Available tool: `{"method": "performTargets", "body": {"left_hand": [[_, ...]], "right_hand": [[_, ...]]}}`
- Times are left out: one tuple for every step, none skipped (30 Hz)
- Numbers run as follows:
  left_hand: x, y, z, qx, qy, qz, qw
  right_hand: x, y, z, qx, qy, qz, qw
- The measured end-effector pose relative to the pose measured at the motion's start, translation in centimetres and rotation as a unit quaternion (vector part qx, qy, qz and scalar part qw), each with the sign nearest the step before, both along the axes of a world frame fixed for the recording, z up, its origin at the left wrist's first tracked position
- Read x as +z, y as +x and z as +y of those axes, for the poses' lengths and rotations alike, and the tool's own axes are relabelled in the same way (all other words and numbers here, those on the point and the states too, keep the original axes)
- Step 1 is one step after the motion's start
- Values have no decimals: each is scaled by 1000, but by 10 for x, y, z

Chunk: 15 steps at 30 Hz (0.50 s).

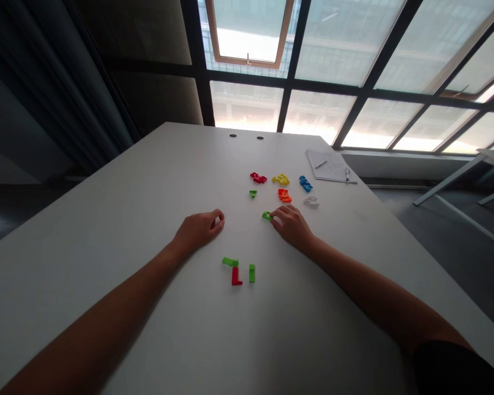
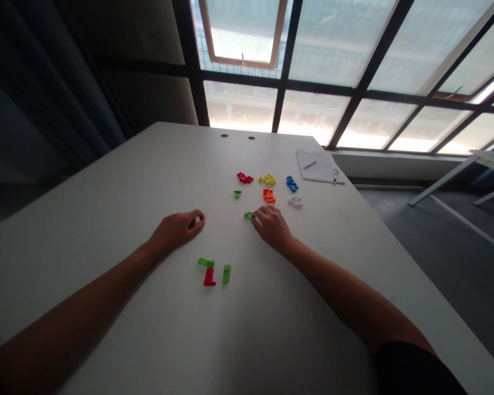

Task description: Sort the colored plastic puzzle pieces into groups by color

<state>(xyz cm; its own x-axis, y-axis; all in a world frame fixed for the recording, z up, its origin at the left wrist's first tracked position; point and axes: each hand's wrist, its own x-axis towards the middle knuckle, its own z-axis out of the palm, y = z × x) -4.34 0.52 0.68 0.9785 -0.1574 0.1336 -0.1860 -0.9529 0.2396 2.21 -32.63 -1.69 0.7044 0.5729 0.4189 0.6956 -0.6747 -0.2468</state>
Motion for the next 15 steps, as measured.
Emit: {"method": "performTargets", "body": {"left_hand": [[0,0,0,1,1,1,1000],[0,0,-1,2,3,1,1000],[1,0,-1,3,5,1,1000],[1,0,-2,4,8,2,1000],[1,0,-2,5,10,2,1000],[2,0,-2,6,11,3,1000],[2,0,-2,7,12,4,1000],[2,0,-3,8,12,5,1000],[2,0,-3,9,12,6,1000],[2,0,-3,9,13,7,1000],[2,0,-2,9,13,7,1000],[2,0,-2,9,13,8,1000],[2,-1,-2,8,14,9,1000],[3,-1,-2,6,13,10,1000],[3,-1,-2,5,12,10,1000]], "right_hand": [[1,1,2,-5,-4,0,1000],[2,2,5,-11,-10,-1,1000],[3,4,8,-17,-20,-1,1000],[5,6,12,-24,-32,-1,999],[7,9,16,-33,-48,0,998],[10,12,21,-43,-64,1,997],[12,16,25,-55,-79,3,995],[15,21,31,-66,-93,4,994],[17,26,36,-76,-102,6,992],[18,31,41,-85,-108,7,990],[19,37,46,-92,-111,8,990],[19,43,50,-98,-110,9,989],[19,48,54,-104,-108,9,989],[18,52,57,-110,-104,10,988],[17,56,60,-116,-98,11,988]]}}
